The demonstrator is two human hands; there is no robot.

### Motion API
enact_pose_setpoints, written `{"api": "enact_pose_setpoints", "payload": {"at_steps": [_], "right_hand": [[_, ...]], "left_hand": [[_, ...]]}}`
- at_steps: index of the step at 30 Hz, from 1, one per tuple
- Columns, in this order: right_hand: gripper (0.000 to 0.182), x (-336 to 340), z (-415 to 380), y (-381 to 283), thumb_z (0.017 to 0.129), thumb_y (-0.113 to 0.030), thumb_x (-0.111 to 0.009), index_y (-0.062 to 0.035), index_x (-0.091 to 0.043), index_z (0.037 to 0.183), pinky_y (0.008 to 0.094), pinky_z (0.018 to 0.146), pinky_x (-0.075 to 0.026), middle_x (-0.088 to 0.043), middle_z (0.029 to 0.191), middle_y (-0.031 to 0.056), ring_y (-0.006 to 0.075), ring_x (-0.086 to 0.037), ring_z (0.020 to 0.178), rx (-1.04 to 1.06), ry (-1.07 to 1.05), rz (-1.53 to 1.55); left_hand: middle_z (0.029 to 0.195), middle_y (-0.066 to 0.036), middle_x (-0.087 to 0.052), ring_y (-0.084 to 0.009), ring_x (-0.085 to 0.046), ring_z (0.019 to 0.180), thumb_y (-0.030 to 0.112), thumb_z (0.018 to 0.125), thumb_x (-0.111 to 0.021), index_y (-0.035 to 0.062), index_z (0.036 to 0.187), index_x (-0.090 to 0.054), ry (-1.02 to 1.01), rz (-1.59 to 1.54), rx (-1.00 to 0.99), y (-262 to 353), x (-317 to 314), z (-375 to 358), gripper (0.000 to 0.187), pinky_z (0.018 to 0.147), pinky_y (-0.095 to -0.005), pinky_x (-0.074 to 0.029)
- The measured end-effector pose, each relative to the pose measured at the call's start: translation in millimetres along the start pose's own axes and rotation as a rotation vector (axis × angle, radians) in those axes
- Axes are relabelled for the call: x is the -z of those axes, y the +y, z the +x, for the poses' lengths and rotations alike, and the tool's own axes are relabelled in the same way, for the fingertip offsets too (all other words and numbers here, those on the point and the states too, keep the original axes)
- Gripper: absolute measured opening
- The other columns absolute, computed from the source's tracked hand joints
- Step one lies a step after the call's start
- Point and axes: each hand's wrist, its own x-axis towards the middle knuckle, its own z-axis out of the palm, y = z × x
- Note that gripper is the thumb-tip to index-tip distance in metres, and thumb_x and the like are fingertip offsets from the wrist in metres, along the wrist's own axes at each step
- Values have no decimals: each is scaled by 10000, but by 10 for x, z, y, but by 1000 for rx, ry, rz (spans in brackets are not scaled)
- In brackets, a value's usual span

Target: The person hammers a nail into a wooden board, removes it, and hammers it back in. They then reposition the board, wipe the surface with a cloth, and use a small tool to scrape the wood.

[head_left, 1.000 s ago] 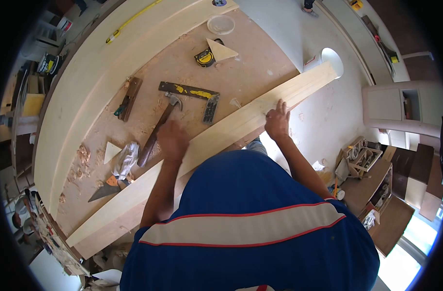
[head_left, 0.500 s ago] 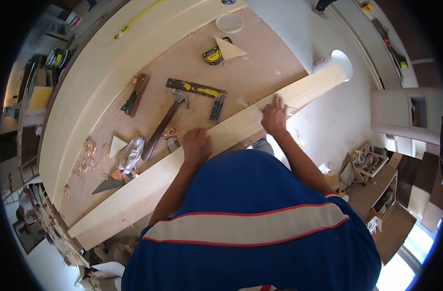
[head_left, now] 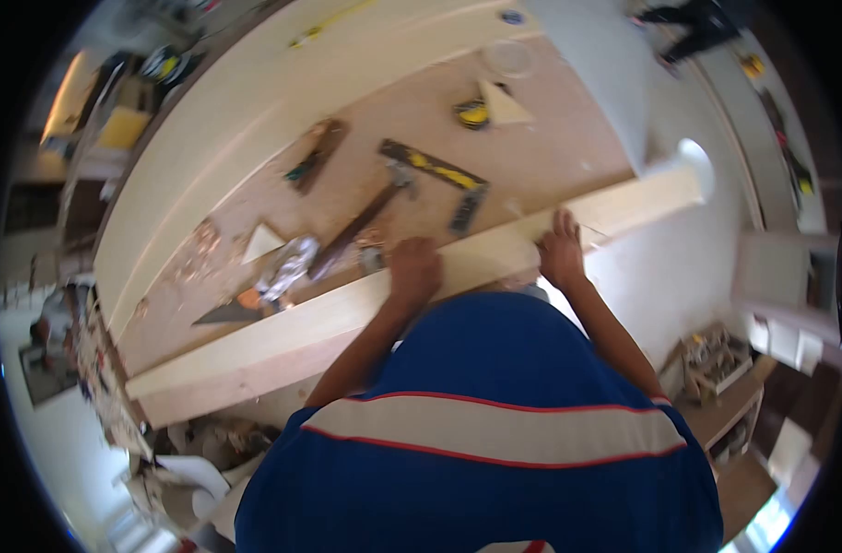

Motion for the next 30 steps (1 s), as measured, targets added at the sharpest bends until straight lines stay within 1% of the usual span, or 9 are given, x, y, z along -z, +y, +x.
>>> {"api": "enact_pose_setpoints", "payload": {"at_steps": [3, 5, 9, 11, 15, 19, 20, 24, 30], "right_hand": [[137, 140, -28, -242, 917, -98, -632, 1, -698, 985, 639, 1197, -280, -559, 1452, 283, 457, -471, 1402, 206, -61, 178], [114, 243, -29, -317, 908, -69, -640, 3, -701, 971, 646, 1183, -296, -652, 1331, 238, 420, -560, 1315, 208, -82, 478], [105, 271, -1, -162, 904, -40, -660, 6, -714, 982, 570, 1105, -436, -753, 1119, 165, 349, -698, 1115, 157, 108, 613], [94, 333, 1, -17, 921, -41, -673, 12, -705, 992, 374, 835, -582, -754, 1000, 177, 328, -744, 948, 46, 163, 725], [113, 367, -58, 331, 915, -57, -682, 28, -699, 988, 345, 772, -571, -749, 891, 155, 249, -743, 846, -188, 142, 889], [163, 173, -131, 721, 886, -92, -721, 45, -688, 968, 326, 740, -563, -745, 866, 136, 183, -719, 816, -442, 259, 1012], [146, 58, -163, 851, 886, -133, -764, -34, -674, 945, 294, 665, -523, -699, 839, 67, 150, -679, 775, -560, 307, 1034], [194, 276, -220, 910, 940, -120, -668, -50, -609, 1111, 375, 778, -544, -670, 1001, 77, 235, -681, 917, -1051, 209, 1373], [202, 178, -253, 957, 974, -39, -602, 41, -566, 1156, 459, 873, -610, -648, 1034, 130, 288, -687, 869, -1008, 376, 1751]], "left_hand": [[1029, -181, -655, -370, -608, 1006, 202, 852, -672, 39, 1024, -643, -56, -58, 76, 1, 71, -30, 239, 868, -523, -459], [1050, -176, -656, -373, -605, 1034, 209, 842, -695, 35, 1072, -655, 3, -102, 86, -5, 107, -70, 292, 896, -532, -460], [1150, -193, -654, -400, -593, 1127, 252, 813, -758, 33, 1190, -661, -81, -208, 87, -64, 288, -178, 446, 986, -536, -453], [1225, -210, -635, -406, -579, 1179, 288, 790, -793, 35, 1258, -635, -154, -206, 95, -166, 363, -286, 556, 1024, -534, -439], [1365, -212, -575, -391, -547, 1273, 327, 741, -845, 15, 1391, -550, -339, -62, 48, -272, 546, -445, 779, 1095, -504, -410], [1339, -200, -578, -392, -559, 1236, 338, 691, -878, 12, 1455, -472, -377, 2, 134, -255, 424, -476, 924, 1089, -517, -394], [1323, -202, -582, -396, -561, 1224, 341, 682, -884, 12, 1463, -462, -428, 17, 166, -205, 461, -419, 946, 1080, -519, -395], [1264, -218, -576, -421, -544, 1176, 336, 638, -910, 17, 1501, -430, -489, 19, 198, -148, 556, -274, 1038, 1056, -528, -391], [1213, -206, -574, -390, -536, 1171, 275, 665, -882, 11, 1375, -519, -397, 72, 169, -45, 543, -341, 840, 1032, -509, -394]]}}
